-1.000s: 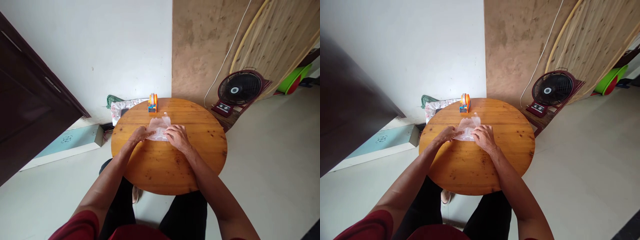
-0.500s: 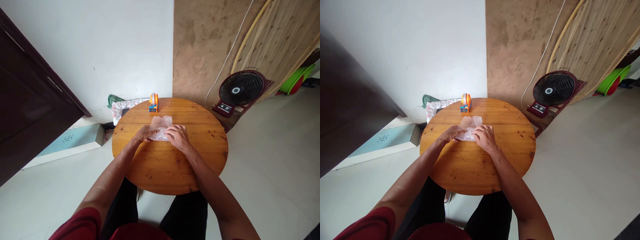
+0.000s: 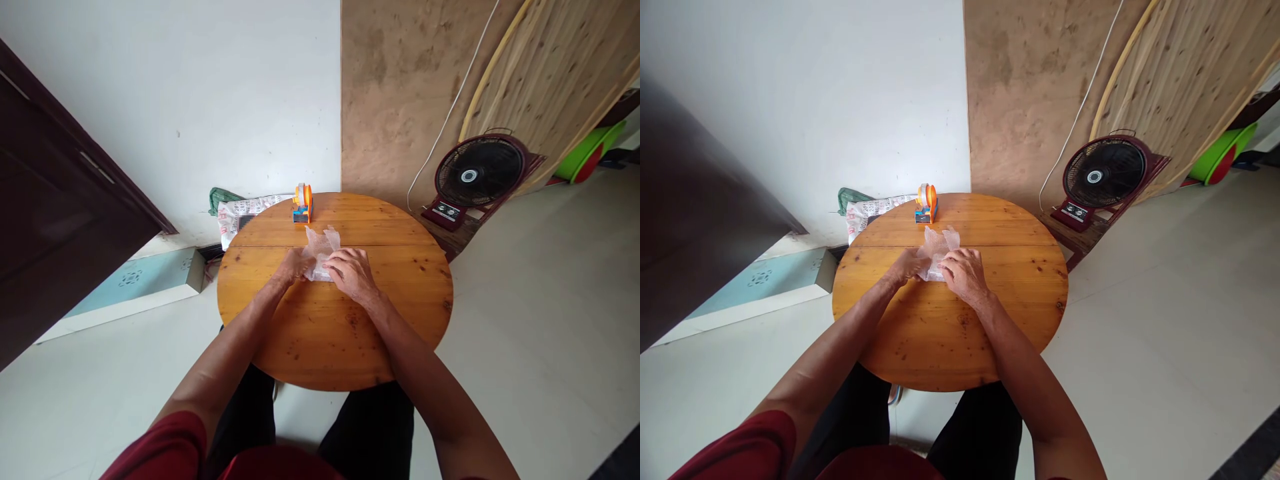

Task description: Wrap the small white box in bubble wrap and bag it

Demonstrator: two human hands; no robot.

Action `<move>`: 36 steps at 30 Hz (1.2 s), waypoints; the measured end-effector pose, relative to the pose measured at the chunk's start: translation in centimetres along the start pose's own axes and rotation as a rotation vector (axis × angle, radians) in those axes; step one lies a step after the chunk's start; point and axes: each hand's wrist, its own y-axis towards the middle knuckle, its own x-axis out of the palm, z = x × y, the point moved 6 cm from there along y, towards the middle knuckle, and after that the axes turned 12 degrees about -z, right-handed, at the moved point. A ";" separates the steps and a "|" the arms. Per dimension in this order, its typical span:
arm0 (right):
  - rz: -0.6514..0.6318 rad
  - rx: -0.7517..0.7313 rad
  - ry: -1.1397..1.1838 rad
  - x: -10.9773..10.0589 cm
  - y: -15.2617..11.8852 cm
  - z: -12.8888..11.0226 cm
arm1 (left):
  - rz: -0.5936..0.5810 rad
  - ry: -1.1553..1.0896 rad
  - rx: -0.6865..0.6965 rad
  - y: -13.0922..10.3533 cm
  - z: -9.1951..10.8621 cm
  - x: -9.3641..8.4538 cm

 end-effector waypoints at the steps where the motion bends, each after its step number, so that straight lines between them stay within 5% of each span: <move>1: 0.000 -0.001 0.001 0.0 0.0 0.0 | -0.009 -0.022 0.001 -0.2 0.1 0.0; 15: -0.050 0.013 0.012 0.3 0.1 0.1 | 0.025 -0.078 0.014 -0.5 2.3 0.4; 23: -0.046 0.010 -0.001 0.1 0.0 0.0 | -0.289 -0.117 0.138 -2.4 3.7 -0.1; 27: -0.050 0.019 -0.025 0.0 0.0 0.2 | -0.294 0.125 0.355 -2.5 3.1 0.4; 32: -0.056 0.043 -0.015 -0.2 0.0 0.4 | -0.061 0.473 0.799 -3.3 3.1 1.1; 36: -0.008 0.098 0.041 -0.5 0.0 0.8 | 0.027 0.651 0.977 -3.6 3.4 1.6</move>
